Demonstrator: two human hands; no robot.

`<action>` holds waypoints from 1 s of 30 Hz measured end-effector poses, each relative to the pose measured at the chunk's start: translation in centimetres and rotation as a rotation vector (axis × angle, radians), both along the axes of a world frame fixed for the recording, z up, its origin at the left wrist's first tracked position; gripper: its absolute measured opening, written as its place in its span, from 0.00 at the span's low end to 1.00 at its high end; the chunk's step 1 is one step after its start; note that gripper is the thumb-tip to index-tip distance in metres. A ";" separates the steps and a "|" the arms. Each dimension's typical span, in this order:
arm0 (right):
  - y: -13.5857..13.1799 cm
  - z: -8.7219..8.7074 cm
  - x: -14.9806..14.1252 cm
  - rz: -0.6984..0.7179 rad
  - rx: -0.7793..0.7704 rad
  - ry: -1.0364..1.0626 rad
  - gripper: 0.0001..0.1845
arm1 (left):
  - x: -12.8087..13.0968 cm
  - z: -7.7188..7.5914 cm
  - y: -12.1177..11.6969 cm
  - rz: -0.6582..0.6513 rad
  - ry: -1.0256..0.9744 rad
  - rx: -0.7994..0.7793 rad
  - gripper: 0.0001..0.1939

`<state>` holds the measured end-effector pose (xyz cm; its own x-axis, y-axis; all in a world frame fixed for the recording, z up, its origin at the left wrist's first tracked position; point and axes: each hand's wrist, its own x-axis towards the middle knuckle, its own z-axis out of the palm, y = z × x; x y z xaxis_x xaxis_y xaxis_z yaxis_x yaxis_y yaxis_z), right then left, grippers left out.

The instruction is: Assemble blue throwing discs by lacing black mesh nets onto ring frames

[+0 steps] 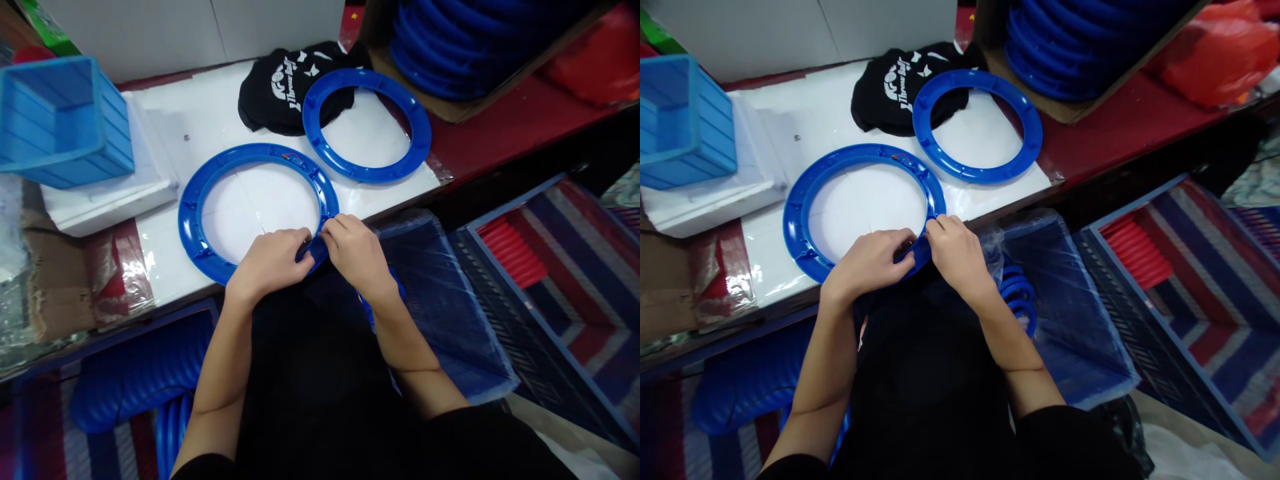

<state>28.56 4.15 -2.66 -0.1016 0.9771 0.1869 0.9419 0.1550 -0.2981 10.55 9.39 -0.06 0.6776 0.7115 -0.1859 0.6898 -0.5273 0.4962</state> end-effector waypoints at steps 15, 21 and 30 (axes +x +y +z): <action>-1.7 0.7 1.2 0.155 -0.022 0.445 0.09 | -0.9 -1.0 0.7 -0.031 -0.059 -0.086 0.05; 0.1 0.7 1.5 0.233 0.060 0.369 0.11 | -0.6 -0.9 0.5 0.020 -0.058 -0.108 0.05; 1.8 0.2 2.1 0.261 0.020 0.381 0.08 | -0.8 -0.9 0.5 0.032 -0.104 -0.140 0.04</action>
<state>30.66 5.91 -2.42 -0.2639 0.9239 0.2772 0.6948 0.3814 -0.6097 9.78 9.89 -1.01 0.6756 0.7054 -0.2143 0.6461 -0.4265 0.6330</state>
